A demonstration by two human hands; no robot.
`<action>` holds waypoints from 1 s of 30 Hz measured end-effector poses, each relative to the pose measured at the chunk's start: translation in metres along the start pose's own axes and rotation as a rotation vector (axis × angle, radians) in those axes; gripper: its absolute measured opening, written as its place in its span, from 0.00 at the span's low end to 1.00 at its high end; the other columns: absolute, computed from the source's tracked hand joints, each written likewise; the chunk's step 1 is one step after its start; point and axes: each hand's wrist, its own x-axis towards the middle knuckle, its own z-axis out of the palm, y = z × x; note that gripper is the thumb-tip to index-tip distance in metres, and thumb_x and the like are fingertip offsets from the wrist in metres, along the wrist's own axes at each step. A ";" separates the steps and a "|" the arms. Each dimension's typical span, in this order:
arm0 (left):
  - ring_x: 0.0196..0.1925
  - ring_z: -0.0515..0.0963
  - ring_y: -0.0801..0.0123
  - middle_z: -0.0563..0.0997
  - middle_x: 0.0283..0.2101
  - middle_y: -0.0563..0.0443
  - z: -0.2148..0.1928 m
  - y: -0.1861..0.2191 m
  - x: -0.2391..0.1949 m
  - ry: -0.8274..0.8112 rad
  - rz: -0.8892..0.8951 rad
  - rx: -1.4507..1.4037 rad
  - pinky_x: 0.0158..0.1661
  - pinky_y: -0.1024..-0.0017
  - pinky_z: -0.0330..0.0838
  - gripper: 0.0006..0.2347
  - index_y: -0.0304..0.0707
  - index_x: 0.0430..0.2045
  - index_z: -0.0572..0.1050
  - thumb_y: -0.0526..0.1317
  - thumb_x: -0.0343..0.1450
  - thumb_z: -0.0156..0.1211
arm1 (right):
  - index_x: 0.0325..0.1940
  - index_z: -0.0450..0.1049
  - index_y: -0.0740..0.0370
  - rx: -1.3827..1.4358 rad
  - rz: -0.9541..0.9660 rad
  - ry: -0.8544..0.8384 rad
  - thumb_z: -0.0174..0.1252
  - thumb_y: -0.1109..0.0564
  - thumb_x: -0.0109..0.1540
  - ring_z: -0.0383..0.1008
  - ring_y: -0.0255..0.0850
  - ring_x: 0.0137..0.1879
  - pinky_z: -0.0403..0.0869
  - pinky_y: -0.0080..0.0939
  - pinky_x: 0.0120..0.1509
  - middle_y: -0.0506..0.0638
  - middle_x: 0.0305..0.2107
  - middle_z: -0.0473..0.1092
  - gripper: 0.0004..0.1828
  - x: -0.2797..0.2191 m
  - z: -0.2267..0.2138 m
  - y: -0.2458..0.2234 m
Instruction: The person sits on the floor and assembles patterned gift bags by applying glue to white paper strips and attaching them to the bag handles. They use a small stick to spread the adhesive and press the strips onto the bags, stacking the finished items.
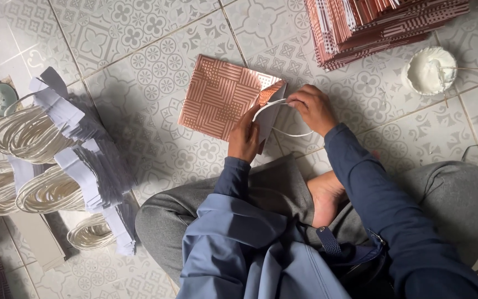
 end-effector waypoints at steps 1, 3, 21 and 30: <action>0.58 0.77 0.35 0.78 0.58 0.37 0.001 0.001 0.000 -0.003 -0.003 -0.001 0.55 0.45 0.73 0.21 0.48 0.61 0.73 0.33 0.72 0.46 | 0.46 0.82 0.55 0.000 0.003 -0.002 0.65 0.58 0.67 0.77 0.47 0.43 0.77 0.45 0.46 0.48 0.34 0.74 0.04 -0.002 0.002 -0.002; 0.57 0.78 0.37 0.80 0.55 0.36 0.002 0.004 0.000 0.012 0.021 -0.025 0.55 0.47 0.74 0.22 0.44 0.62 0.71 0.32 0.71 0.45 | 0.43 0.80 0.62 -0.023 -0.072 0.050 0.64 0.59 0.67 0.76 0.52 0.43 0.76 0.47 0.45 0.52 0.32 0.73 0.04 -0.006 0.006 -0.008; 0.56 0.78 0.35 0.79 0.54 0.32 0.014 -0.006 -0.001 0.047 0.047 0.025 0.55 0.47 0.74 0.22 0.40 0.62 0.71 0.30 0.70 0.46 | 0.39 0.77 0.61 -0.065 -0.133 0.113 0.62 0.62 0.67 0.73 0.53 0.43 0.75 0.49 0.47 0.51 0.32 0.70 0.02 -0.019 0.014 -0.012; 0.55 0.79 0.36 0.79 0.52 0.33 0.017 -0.009 0.001 0.065 0.083 0.035 0.54 0.48 0.75 0.22 0.39 0.60 0.72 0.30 0.69 0.47 | 0.39 0.78 0.60 -0.063 -0.149 0.123 0.62 0.62 0.67 0.74 0.53 0.43 0.75 0.49 0.48 0.51 0.32 0.71 0.02 -0.019 0.015 -0.008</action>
